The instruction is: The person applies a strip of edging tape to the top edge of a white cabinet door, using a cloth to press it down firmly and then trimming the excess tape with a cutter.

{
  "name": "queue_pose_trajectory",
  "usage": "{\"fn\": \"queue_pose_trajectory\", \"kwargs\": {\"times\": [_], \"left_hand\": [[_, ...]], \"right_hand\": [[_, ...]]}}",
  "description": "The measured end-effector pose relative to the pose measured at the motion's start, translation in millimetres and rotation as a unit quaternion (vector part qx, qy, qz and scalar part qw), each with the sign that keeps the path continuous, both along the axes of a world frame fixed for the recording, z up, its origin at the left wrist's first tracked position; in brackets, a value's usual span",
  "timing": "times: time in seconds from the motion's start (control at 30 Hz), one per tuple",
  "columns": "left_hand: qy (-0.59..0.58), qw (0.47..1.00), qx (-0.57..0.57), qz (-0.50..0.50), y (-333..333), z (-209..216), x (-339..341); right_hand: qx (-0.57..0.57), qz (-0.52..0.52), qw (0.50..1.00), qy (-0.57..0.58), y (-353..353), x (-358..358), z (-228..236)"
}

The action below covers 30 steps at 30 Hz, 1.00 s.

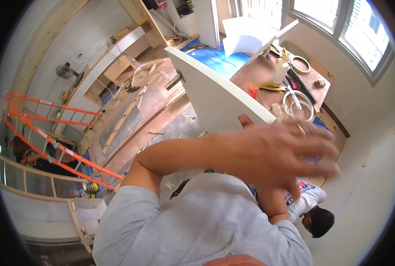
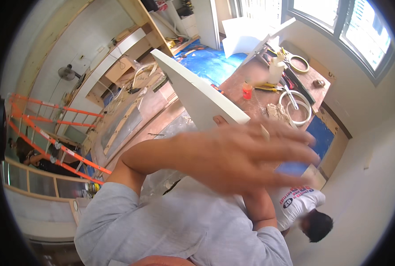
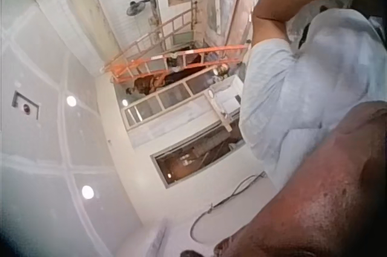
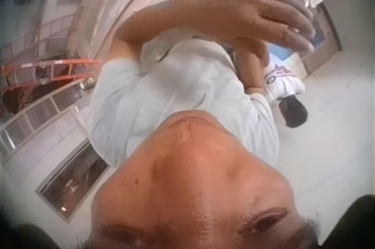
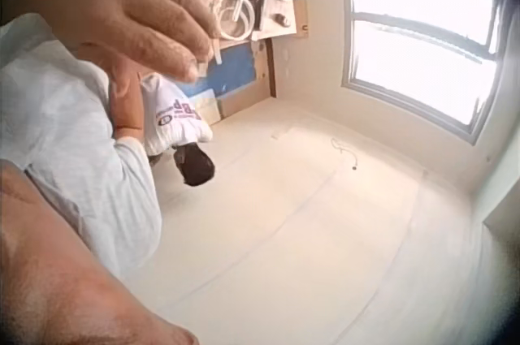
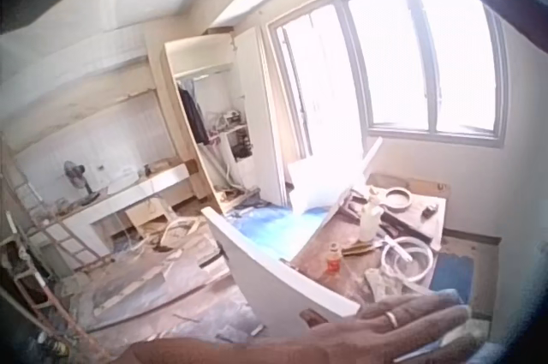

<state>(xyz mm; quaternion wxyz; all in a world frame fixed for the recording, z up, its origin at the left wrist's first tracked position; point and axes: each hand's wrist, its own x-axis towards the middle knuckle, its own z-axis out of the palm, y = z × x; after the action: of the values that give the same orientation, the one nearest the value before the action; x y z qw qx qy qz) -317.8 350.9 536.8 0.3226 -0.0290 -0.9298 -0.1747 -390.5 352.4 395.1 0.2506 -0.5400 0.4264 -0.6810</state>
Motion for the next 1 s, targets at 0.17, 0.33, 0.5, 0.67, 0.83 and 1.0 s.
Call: {"fn": "queue_pose_trajectory", "kwargs": {"times": [0.17, 0.33, 0.5, 0.67, 0.83, 1.0], "left_hand": [[-0.123, 0.917, -0.103, 0.365, -33, -37, 84], [-0.13, 0.855, -0.038, 0.5, -97, -53, 194], [-0.188, 0.745, -0.089, 0.634, -136, -35, 243], [-0.092, 0.782, -0.097, 0.608, -83, -68, 176], [-0.02, 0.865, -0.068, 0.497, -18, -66, 111], [-0.065, 0.819, -0.065, 0.566, -91, -68, 209]], "right_hand": [[0.046, 0.065, 0.996, -0.041, 5, -4, 5], [0.088, 0.067, 0.993, -0.032, 2, -11, 14], [0.086, 0.073, 0.993, -0.029, 0, -5, 19], [0.066, 0.059, 0.995, -0.04, 3, -3, 10], [0.078, 0.023, 0.996, -0.024, 10, -3, 10], [0.072, 0.038, 0.997, -0.017, 8, -3, 9]]}}
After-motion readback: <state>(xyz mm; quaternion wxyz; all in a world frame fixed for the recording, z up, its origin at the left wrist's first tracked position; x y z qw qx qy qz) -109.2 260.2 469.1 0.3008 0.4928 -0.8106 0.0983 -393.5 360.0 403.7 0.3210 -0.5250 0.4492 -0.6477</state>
